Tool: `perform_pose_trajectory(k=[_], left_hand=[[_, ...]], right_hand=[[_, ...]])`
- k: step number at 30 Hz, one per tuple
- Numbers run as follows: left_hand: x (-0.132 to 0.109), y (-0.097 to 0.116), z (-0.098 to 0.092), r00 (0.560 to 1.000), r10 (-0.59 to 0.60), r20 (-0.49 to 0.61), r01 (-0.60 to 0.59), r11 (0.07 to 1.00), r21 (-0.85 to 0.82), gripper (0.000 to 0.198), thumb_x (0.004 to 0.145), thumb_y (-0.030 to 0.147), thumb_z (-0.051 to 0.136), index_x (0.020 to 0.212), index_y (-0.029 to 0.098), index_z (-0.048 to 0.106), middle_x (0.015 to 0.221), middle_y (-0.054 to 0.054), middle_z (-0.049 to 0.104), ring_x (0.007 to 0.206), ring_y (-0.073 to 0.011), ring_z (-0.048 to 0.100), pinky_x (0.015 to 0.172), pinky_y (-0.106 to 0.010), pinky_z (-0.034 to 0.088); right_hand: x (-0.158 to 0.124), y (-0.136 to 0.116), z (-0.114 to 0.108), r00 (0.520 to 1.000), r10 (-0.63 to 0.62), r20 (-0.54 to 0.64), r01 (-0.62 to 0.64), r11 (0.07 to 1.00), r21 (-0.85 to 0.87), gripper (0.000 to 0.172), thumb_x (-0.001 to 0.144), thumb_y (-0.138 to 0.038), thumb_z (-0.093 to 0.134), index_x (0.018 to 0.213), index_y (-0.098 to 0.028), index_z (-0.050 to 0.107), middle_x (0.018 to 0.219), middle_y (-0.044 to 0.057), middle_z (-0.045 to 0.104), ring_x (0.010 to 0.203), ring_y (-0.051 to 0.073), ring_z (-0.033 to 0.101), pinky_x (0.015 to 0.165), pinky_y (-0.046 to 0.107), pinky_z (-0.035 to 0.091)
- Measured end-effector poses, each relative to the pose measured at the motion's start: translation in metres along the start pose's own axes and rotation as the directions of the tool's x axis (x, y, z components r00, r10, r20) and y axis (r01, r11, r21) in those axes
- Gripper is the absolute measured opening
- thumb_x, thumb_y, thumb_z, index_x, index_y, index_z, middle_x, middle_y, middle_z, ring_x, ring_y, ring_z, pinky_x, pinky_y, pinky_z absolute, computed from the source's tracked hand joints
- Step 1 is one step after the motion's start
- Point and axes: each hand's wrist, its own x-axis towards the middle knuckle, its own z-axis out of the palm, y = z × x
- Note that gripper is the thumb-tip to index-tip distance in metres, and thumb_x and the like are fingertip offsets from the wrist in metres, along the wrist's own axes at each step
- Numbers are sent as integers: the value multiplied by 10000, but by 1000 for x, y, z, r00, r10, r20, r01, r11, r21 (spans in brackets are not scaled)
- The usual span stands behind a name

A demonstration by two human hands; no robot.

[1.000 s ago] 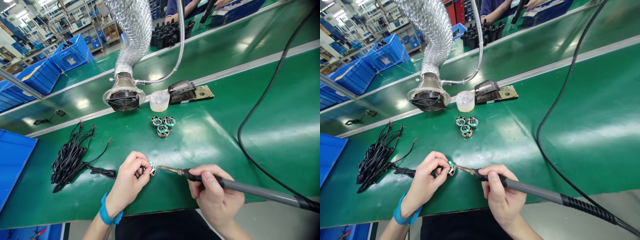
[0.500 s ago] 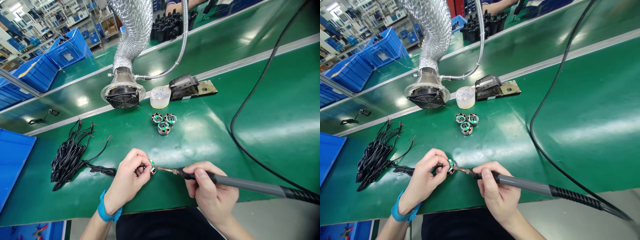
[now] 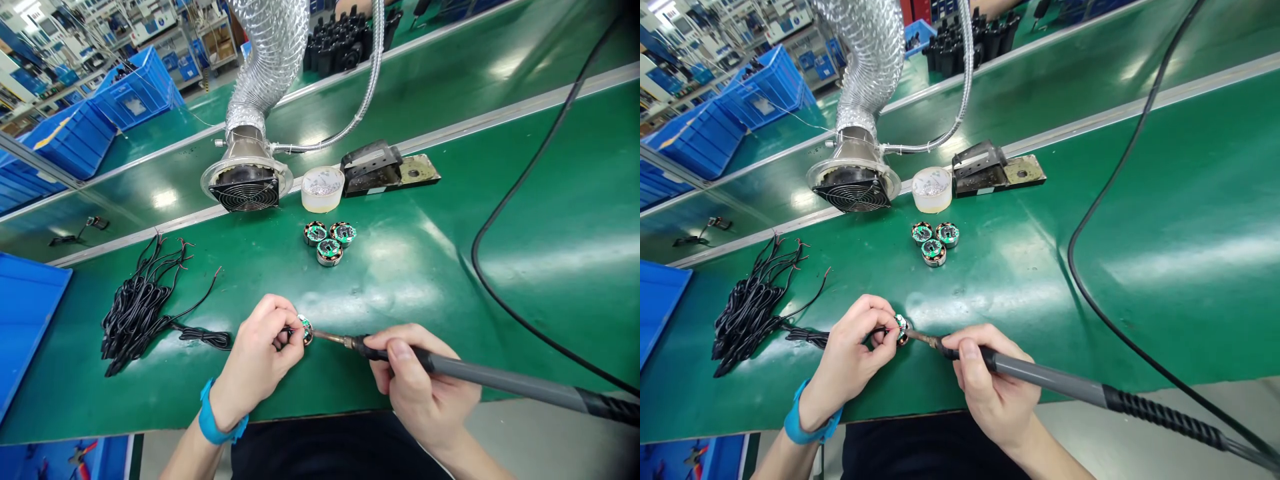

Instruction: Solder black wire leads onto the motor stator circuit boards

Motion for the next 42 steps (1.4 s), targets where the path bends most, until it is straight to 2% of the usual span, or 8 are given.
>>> perform_pose_trajectory(k=[4, 8, 15, 19, 25, 31, 35, 42], left_hand=[[-1, 1, 0, 1000, -17, 0, 17, 1000, 0, 97, 946, 106, 552, 868, 135, 602, 1031, -39, 565, 731, -30, 483, 650, -156, 440], [-1, 2, -1, 1000, -16, 0, 16, 1000, 3, 99, 940, 98, 556, 862, 132, 605, 1023, -42, 565, 730, -30, 484, 646, -154, 439], [0, 4, -1, 1000, -2, -20, 2, 1000, 13, 104, 928, 84, 558, 852, 134, 609, 1005, -35, 567, 721, -28, 484, 632, -148, 434], [0, 5, 0, 999, 3, -40, -3, 1000, 3, 102, 925, 91, 571, 845, 132, 618, 1001, -35, 566, 707, -24, 484, 620, -145, 435], [1, 5, 0, 999, -2, -35, 2, 1000, 10, 101, 923, 91, 572, 833, 125, 605, 994, -34, 567, 697, -23, 474, 614, -147, 432], [1, 5, -1, 999, -1, -37, 1, 1000, 20, 105, 914, 84, 567, 823, 122, 602, 991, -35, 569, 687, -22, 459, 605, -150, 417], [3, 6, -1, 999, 2, -43, -2, 1000, 20, 104, 906, 73, 574, 821, 121, 612, 985, -35, 574, 689, -22, 467, 607, -146, 420], [3, 8, -1, 999, 7, -50, -5, 1000, 29, 103, 908, 80, 579, 832, 130, 627, 987, -29, 577, 677, -19, 468, 598, -142, 425]], right_hand=[[-4, 0, -2, 998, -27, -62, 25, 999, -35, 200, 1045, -105, 469, 939, -141, 634, 687, -21, 600, 438, 18, 514, 424, 113, 399], [-6, -1, 0, 984, -25, -178, 20, 999, -28, 226, 1055, -135, 465, 901, -135, 629, 676, -12, 604, 413, 21, 476, 451, 165, 422], [-9, 2, 0, 991, 12, -132, -15, 1000, -24, 222, 1045, -121, 472, 928, -153, 659, 724, -6, 616, 426, 27, 499, 389, 142, 376], [-8, 3, -3, 996, -10, -85, 3, 997, -80, 213, 1042, -122, 477, 935, -160, 659, 710, -18, 595, 448, 24, 522, 454, 134, 447], [-5, 1, -3, 1000, -4, -3, 4, 997, -75, 192, 1030, -96, 483, 976, -165, 654, 638, -34, 577, 461, 32, 532, 473, 135, 428], [-9, 1, -3, 996, -16, -93, 4, 992, -128, 202, 1035, -147, 498, 923, -167, 665, 721, -18, 604, 485, 36, 548, 514, 171, 476], [-11, 0, -2, 979, -25, -202, 16, 999, -44, 239, 1035, -135, 482, 886, -135, 668, 733, 4, 601, 431, 30, 500, 427, 167, 421], [-14, 5, -5, 980, -51, -191, 29, 993, -118, 226, 1030, -169, 504, 897, -140, 684, 762, 11, 627, 489, 45, 558, 506, 188, 478]])
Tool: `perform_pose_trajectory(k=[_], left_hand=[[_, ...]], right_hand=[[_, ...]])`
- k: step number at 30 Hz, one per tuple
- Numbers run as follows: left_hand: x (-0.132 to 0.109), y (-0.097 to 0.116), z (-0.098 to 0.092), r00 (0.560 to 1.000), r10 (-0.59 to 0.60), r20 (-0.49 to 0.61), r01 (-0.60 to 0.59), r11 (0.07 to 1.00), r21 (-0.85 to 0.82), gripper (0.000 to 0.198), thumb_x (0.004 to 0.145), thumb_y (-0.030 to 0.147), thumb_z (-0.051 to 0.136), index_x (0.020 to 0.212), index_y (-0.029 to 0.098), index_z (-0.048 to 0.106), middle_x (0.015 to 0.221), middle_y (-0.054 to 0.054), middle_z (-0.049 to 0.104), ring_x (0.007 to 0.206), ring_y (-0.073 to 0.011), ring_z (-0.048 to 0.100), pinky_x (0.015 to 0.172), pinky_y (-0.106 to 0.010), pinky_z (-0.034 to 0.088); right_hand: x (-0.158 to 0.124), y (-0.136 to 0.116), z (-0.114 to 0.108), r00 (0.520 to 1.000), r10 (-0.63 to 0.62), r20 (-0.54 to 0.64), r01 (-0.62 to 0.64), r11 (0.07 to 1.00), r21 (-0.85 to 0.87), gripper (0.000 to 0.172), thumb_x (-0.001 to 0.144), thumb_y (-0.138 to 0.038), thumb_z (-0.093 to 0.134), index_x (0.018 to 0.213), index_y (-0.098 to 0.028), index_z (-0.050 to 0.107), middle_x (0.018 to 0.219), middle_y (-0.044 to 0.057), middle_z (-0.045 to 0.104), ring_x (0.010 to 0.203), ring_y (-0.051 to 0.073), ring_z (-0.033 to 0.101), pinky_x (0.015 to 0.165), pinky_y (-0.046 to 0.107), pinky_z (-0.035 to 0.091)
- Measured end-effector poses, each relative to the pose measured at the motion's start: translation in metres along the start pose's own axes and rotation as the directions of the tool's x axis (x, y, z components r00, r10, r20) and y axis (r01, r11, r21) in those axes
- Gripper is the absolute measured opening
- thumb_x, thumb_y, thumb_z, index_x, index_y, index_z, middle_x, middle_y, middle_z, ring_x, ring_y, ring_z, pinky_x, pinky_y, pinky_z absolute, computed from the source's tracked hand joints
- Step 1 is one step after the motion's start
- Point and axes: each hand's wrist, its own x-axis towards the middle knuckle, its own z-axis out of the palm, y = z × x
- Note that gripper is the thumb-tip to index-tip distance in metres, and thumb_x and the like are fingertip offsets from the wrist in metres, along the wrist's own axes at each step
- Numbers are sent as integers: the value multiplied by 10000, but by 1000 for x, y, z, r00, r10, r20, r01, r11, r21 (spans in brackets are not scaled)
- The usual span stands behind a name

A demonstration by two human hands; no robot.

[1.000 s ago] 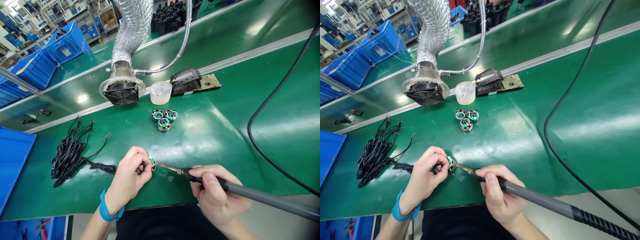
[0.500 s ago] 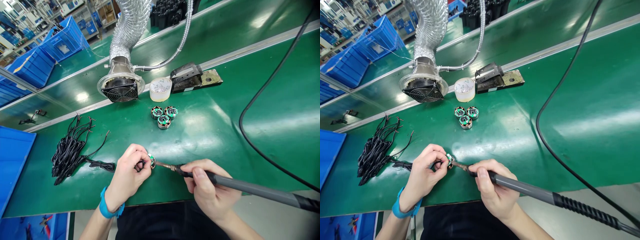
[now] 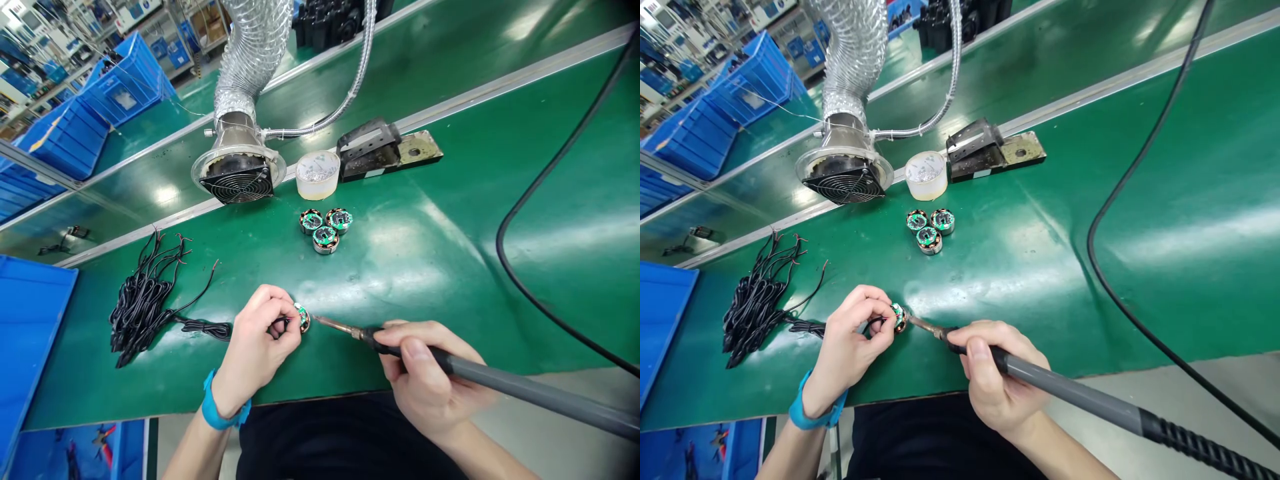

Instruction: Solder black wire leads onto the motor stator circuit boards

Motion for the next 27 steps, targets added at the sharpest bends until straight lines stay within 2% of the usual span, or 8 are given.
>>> perform_pose_trajectory(k=[8, 13, 17, 23, 27], left_hand=[[2, 5, -3, 997, -73, 2, 73, 997, 3, 121, 892, 98, 577, 793, 127, 639, 988, -28, 582, 661, -16, 464, 590, -145, 416], [10, 8, -4, 978, -207, 31, 209, 973, -102, 109, 829, 110, 596, 729, 109, 640, 962, -47, 581, 665, -28, 491, 569, -143, 408], [15, 13, -4, 958, -282, 49, 286, 946, -154, 119, 802, 143, 621, 696, 89, 619, 943, -58, 572, 608, -19, 465, 537, -153, 391], [14, 17, -6, 963, -263, 57, 268, 956, -119, 108, 797, 116, 602, 692, 97, 618, 954, -57, 571, 654, -33, 496, 569, -153, 415], [13, 18, -4, 969, -248, 24, 249, 964, -95, 113, 791, 86, 589, 680, 99, 605, 926, -49, 571, 659, -34, 494, 563, -149, 408]], right_hand=[[0, 1, 0, 999, -5, 48, 5, 1000, 13, 215, 1017, -170, 502, 920, -155, 693, 705, 17, 608, 541, 78, 580, 538, 218, 479], [-1, 2, -2, 996, 6, 93, -4, 1000, -20, 232, 1011, -199, 500, 919, -143, 705, 714, 39, 629, 582, 112, 615, 597, 247, 528], [-2, 1, -3, 992, 17, 128, -17, 1000, -6, 207, 1023, -155, 492, 991, -177, 694, 789, 5, 648, 582, 64, 613, 641, 212, 524], [1, 0, -1, 981, 10, 193, -8, 1000, -10, 181, 1033, -146, 494, 1024, -190, 670, 764, -21, 627, 622, 51, 630, 653, 192, 506], [5, -3, 0, 977, 12, 213, -10, 1000, -12, 170, 1042, -149, 494, 1038, -193, 659, 715, -34, 604, 600, 37, 612, 652, 175, 492]])
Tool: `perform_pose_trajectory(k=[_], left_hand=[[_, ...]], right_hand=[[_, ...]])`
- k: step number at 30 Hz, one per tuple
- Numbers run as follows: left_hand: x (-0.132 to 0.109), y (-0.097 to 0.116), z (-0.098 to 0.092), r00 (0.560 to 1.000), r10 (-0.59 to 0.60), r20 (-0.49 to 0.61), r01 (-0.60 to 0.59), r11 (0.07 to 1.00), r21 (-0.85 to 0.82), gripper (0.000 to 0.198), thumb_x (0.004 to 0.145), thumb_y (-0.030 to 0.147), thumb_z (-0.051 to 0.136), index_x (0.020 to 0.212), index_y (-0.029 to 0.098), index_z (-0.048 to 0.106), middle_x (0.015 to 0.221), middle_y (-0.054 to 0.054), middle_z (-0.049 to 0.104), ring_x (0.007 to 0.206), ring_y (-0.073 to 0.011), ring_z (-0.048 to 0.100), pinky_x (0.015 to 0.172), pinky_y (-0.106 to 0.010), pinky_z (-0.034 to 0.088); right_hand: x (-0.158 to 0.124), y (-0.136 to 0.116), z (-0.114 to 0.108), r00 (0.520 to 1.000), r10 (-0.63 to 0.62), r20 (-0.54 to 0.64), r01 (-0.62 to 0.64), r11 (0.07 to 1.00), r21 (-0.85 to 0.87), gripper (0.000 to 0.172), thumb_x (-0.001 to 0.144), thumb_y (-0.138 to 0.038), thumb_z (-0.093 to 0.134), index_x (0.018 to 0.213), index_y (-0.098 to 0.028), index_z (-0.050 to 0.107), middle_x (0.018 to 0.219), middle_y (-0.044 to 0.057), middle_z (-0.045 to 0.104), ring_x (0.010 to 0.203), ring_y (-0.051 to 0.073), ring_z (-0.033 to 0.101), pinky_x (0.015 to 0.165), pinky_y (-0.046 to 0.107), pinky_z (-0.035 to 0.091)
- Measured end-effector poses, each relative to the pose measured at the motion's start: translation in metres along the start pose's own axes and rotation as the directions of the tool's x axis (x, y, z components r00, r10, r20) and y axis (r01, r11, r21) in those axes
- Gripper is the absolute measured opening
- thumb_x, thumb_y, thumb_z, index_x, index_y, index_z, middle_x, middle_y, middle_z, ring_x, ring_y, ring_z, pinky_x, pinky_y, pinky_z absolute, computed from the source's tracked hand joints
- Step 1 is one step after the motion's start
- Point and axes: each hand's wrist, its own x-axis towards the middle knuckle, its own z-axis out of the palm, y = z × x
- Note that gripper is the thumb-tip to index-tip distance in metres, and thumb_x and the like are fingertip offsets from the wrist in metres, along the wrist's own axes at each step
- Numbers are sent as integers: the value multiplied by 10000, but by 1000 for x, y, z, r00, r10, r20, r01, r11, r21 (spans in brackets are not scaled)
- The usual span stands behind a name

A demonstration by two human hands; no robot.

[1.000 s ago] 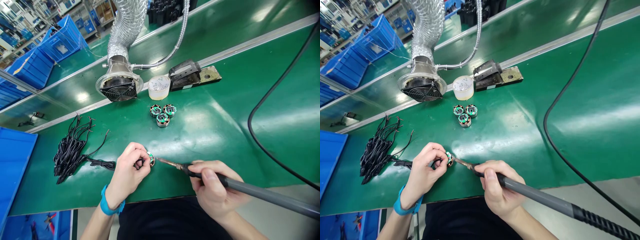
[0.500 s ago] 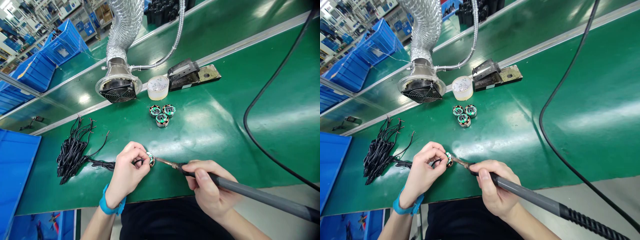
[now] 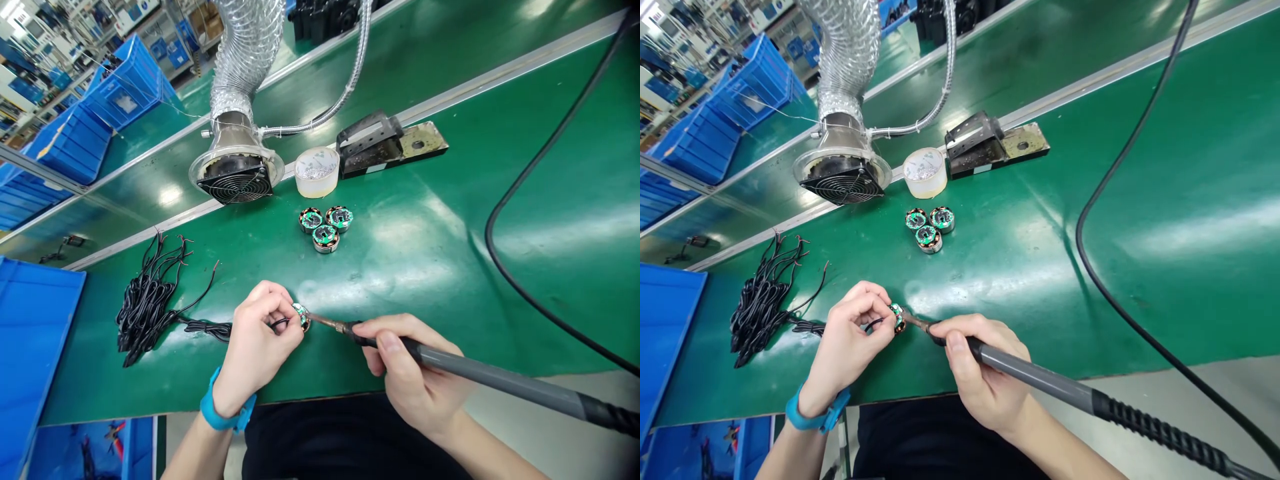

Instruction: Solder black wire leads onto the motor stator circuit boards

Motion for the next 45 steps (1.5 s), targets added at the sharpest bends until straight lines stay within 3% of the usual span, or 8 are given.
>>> perform_pose_trajectory(k=[6, 14, 23, 27, 32, 37, 42, 45], left_hand=[[-3, -2, 8, 996, 56, -76, -52, 997, 49, 114, 794, 64, 578, 688, 105, 574, 923, -35, 572, 623, -20, 459, 540, -155, 378], [-3, -1, 7, 996, 67, -51, -62, 993, 96, 124, 783, 34, 569, 686, 110, 552, 919, -21, 558, 643, -22, 456, 559, -155, 380], [-3, 0, 6, 998, 55, -41, -50, 993, 107, 123, 784, 42, 560, 683, 111, 546, 917, -30, 551, 641, -27, 443, 558, -161, 374], [-3, -3, 6, 998, 51, -48, -45, 992, 117, 119, 787, 65, 553, 679, 114, 539, 902, -27, 549, 630, -28, 445, 561, -162, 377], [-1, -10, 7, 998, 40, -44, -35, 994, 100, 101, 781, 91, 543, 686, 122, 534, 878, -27, 541, 636, -40, 454, 552, -158, 381], [-4, -14, 7, 998, 44, -47, -40, 996, 78, 117, 819, 117, 559, 702, 126, 548, 900, -32, 533, 644, -43, 455, 560, -162, 392], [-17, -20, 8, 992, 86, -93, -68, 981, 180, 129, 911, 152, 586, 790, 149, 630, 1070, -39, 557, 638, -28, 451, 600, -194, 418], [-25, -23, 7, 971, 209, -118, -164, 936, 310, 139, 983, 161, 568, 894, 183, 671, 1162, -45, 593, 839, -64, 605, 751, -210, 494]], right_hand=[[-1, 1, 0, 1000, 0, 3, 0, 1000, -3, 166, 1039, -144, 497, 1028, -177, 660, 724, -15, 619, 615, 52, 626, 625, 181, 480], [2, -1, -1, 997, -77, 10, 78, 995, -56, 151, 1015, -146, 523, 1004, -198, 665, 802, -25, 647, 739, 59, 687, 745, 187, 552], [-10, 2, 1, 981, 45, -189, -35, 998, 54, 209, 1022, -127, 502, 1008, -170, 706, 800, 4, 644, 516, 40, 557, 514, 177, 490], [6, -2, 4, 992, 33, -124, -35, 999, -17, 205, 1021, -99, 523, 1132, -191, 669, 732, -37, 616, 553, 27, 576, 554, 140, 496], [62, 7, -7, 991, -132, 4, 124, 916, -381, 252, 1020, -160, 575, 1256, -230, 630, 1064, -3, 678, 803, 39, 680, 790, 165, 529], [114, 17, -14, 973, -189, 134, 232, 794, -562, 350, 1021, -249, 552, 1364, -182, 559, 1228, 88, 623, 954, 145, 676, 805, 262, 527], [119, 18, 5, 963, -181, 198, 264, 779, -569, 396, 984, -257, 602, 1367, -179, 538, 1209, 93, 605, 922, 174, 673, 756, 293, 543], [116, 19, 14, 955, -158, 251, 282, 744, -605, 406, 982, -248, 593, 1376, -167, 538, 1241, 116, 599, 921, 196, 683, 729, 310, 555]])
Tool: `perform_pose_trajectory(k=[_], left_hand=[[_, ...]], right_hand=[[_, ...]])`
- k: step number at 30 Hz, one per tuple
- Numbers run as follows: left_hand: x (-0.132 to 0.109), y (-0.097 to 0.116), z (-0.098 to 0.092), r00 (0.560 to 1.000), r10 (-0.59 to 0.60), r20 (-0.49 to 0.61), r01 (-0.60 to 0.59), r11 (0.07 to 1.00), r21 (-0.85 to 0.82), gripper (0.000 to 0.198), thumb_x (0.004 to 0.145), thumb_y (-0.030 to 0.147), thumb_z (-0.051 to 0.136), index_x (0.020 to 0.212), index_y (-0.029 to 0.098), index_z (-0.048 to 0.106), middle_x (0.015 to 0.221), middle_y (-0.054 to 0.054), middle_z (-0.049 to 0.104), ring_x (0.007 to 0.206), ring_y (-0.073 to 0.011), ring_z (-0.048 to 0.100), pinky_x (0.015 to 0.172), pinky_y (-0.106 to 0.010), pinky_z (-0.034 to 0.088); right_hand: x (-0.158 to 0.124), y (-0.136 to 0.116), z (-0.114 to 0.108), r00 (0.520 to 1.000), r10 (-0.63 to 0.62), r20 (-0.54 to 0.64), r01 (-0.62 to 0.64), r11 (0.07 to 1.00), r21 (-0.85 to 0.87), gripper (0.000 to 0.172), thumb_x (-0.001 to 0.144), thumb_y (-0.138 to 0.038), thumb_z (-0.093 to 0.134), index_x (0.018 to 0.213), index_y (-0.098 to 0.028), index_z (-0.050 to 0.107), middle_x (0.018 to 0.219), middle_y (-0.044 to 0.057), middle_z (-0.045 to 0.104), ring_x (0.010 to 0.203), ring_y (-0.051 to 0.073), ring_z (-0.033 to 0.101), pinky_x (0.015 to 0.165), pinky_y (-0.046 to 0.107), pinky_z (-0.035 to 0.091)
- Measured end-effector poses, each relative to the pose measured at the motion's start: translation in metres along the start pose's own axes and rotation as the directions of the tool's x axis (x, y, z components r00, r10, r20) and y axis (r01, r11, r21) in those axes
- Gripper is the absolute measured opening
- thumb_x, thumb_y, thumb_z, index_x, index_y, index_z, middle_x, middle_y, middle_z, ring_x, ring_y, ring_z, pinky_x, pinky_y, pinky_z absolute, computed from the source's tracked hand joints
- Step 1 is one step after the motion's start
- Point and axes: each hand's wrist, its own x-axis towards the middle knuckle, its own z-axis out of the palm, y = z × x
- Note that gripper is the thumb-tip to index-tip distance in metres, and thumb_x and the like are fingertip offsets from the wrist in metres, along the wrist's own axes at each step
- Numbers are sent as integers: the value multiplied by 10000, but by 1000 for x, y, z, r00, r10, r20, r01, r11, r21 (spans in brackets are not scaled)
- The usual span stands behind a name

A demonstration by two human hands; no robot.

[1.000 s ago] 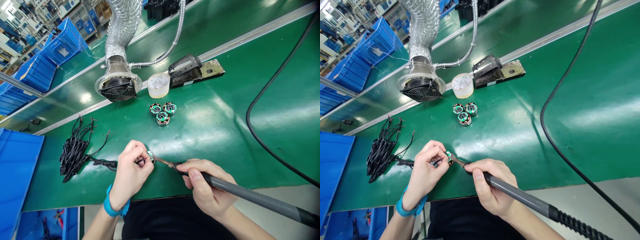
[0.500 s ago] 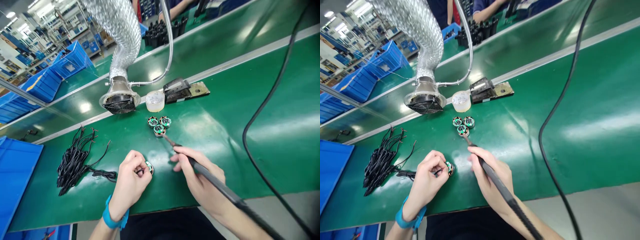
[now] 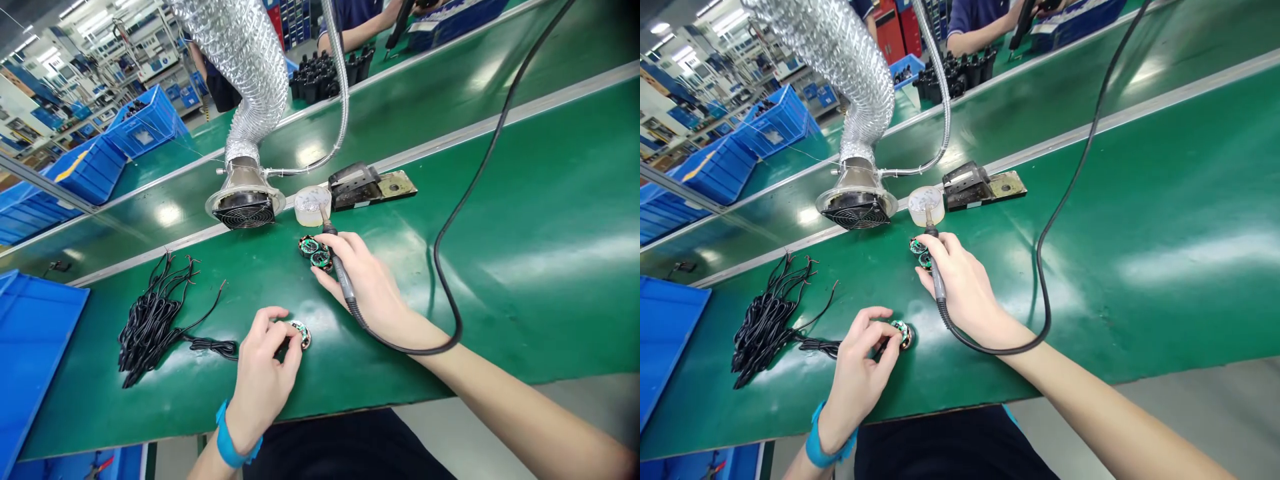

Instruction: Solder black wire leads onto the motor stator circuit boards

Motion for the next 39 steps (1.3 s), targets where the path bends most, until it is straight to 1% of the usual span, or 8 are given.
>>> perform_pose_trajectory(k=[8, 13, 16, 18, 24, 28, 32, 39], left_hand=[[-11, -11, 10, 964, 264, 27, -263, 937, 231, 275, 930, 288, 737, 1107, 179, 556, 1248, -57, 668, 1061, -212, 667, 868, -369, 572], [-4, -12, 2, 994, 46, -101, -62, 985, -161, 234, 841, 240, 833, 967, 179, 646, 1124, -5, 726, 1037, -153, 709, 915, -277, 572], [20, -16, -38, 943, -292, -160, 170, 835, -523, 254, 786, 258, 867, 912, 147, 675, 1075, -49, 740, 989, -151, 733, 866, -239, 595], [46, -27, -79, 879, -367, -306, 118, 788, -605, 321, 781, 299, 872, 939, 119, 658, 1044, -83, 738, 948, -157, 739, 847, -251, 609], [151, -101, -219, 653, -340, -677, -114, 840, -531, 425, 702, 305, 878, 903, 90, 572, 916, -104, 694, 767, -156, 694, 722, -287, 591], [224, -154, -267, 543, -212, -812, 7, 969, -249, 272, 845, 205, 754, 926, 98, 518, 911, -66, 644, 755, -101, 622, 747, -245, 517], [278, -195, -234, 613, -97, -784, 96, 994, -48, 264, 816, 168, 794, 899, 101, 552, 886, -19, 596, 793, -73, 518, 769, -203, 409], [291, -228, -87, 932, -130, -337, 186, 973, 137, 162, 867, 154, 730, 945, 94, 601, 918, -37, 617, 799, -104, 515, 820, -256, 439]], right_hand=[[-6, 6, 11, 993, -111, -42, 106, 988, -117, 397, 958, -223, 634, 1343, -160, 559, 1184, 98, 596, 980, 207, 667, 758, 305, 565], [-10, 10, 15, 985, -154, -80, 140, 976, -165, 359, 993, -278, 622, 1330, -162, 577, 1208, 99, 598, 886, 173, 666, 655, 265, 506], [-13, 14, 19, 983, -158, -89, 137, 967, -213, 369, 1013, -346, 595, 1336, -168, 597, 1191, 100, 607, 826, 177, 643, 597, 277, 464], [-15, 16, 21, 982, -161, -102, 130, 956, -262, 374, 1026, -398, 565, 1321, -176, 616, 1169, 99, 615, 786, 187, 625, 568, 291, 441], [-13, 17, 28, 974, -175, -141, 122, 938, -324, 432, 1055, -506, 467, 1260, -165, 636, 1130, 102, 631, 668, 182, 604, 518, 307, 435], [-14, 17, 32, 973, -170, -156, 115, 943, -313, 497, 1057, -569, 422, 1278, -174, 627, 1153, 100, 642, 683, 204, 636, 517, 320, 466], [-14, 16, 32, 971, -190, -144, 137, 940, -313, 521, 1052, -586, 408, 1294, -178, 625, 1168, 111, 641, 676, 215, 644, 495, 330, 486], [-12, 19, 30, 963, -226, -145, 178, 942, -283, 414, 1061, -485, 447, 1272, -172, 616, 1146, 111, 627, 700, 176, 654, 537, 285, 516]])
